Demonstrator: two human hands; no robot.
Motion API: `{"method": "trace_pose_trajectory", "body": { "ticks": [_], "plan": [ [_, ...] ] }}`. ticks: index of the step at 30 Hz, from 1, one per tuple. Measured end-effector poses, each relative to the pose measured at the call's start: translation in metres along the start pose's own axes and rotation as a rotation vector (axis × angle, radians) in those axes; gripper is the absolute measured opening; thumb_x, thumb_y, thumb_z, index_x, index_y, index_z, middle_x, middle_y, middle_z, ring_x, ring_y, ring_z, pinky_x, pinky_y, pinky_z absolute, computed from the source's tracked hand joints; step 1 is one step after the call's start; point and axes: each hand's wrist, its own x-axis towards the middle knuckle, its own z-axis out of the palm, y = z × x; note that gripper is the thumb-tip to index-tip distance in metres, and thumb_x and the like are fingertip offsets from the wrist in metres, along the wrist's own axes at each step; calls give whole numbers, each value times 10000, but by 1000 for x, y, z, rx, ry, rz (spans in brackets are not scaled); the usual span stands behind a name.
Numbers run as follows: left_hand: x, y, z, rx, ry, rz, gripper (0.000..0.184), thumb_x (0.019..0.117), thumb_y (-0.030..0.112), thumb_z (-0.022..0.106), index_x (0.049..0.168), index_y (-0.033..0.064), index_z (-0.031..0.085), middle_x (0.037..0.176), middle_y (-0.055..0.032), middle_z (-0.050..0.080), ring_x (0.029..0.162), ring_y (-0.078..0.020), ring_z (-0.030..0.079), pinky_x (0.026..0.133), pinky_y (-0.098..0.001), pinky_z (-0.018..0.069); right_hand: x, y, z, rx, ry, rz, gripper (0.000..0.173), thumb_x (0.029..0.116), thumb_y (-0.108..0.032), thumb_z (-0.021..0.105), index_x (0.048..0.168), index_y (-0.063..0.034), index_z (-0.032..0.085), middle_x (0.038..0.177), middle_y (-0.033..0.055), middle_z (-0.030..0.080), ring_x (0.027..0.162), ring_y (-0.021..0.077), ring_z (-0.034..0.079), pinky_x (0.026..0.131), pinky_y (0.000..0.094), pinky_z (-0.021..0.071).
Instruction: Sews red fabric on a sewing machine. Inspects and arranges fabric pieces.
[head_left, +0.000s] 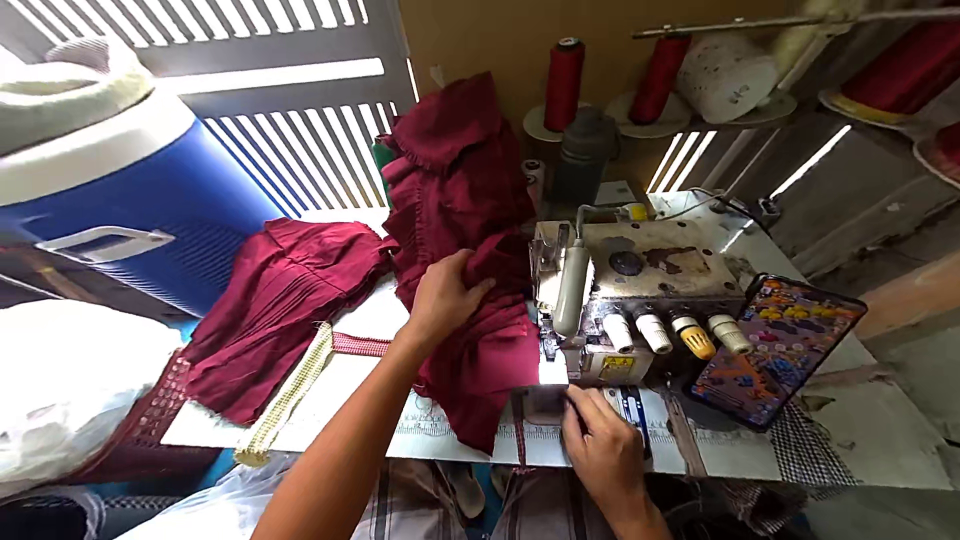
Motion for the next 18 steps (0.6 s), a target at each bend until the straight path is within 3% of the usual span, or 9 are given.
{"method": "trace_pose_trajectory", "body": {
  "ticks": [3,7,9,11,14,16,18],
  "plan": [
    [-4,26,-33,153,304,77,393,953,288,709,1281,78,662,1128,-162,679,1001,-339,681,825,-566,568,-3,3,2,-24,2,-52,288,922,-196,541,967,-86,803,795,19,718,704,142,689,601,299,566],
    [38,54,-93,284,808,104,565,934,431,691,1327,31,619,1169,-250,632,1045,-395,628,840,-539,499,-1,3,1,-4,2,-38,272,917,-183,548,944,-79,798,806,25,729,719,123,700,623,272,571],
    [84,59,-112,351,868,83,676,918,515,653,1389,37,573,1255,-286,599,1147,-442,588,915,-576,466,0,1,-1,-8,-33,-29,264,910,-174,556,943,-69,796,815,39,737,731,129,708,638,278,575],
    [140,49,-115,387,718,100,751,920,599,596,1446,65,538,1332,-312,560,1211,-494,546,952,-637,431,1,1,-1,-21,-68,-27,254,907,-166,564,928,-53,790,815,51,741,740,146,717,653,293,582],
    [211,-8,-84,401,243,154,811,958,724,416,1563,183,437,1542,-263,429,1400,-483,422,1093,-690,338,0,-1,-1,-29,-91,-21,242,892,-146,566,918,-40,782,817,62,740,747,157,720,666,301,586],
    [230,-43,-69,395,-41,148,784,1003,717,305,1615,229,347,1603,-199,396,1475,-430,369,1136,-714,282,0,-2,0,-35,-89,-8,235,891,-134,574,921,-34,784,827,70,747,752,162,725,677,307,589],
    [229,-52,-76,312,-16,186,732,1038,651,288,1622,211,325,1609,-166,404,1490,-378,374,1165,-682,284,1,-3,0,-43,-83,2,237,894,-126,575,924,-22,785,831,81,749,753,174,728,687,316,593]
  ]
}}
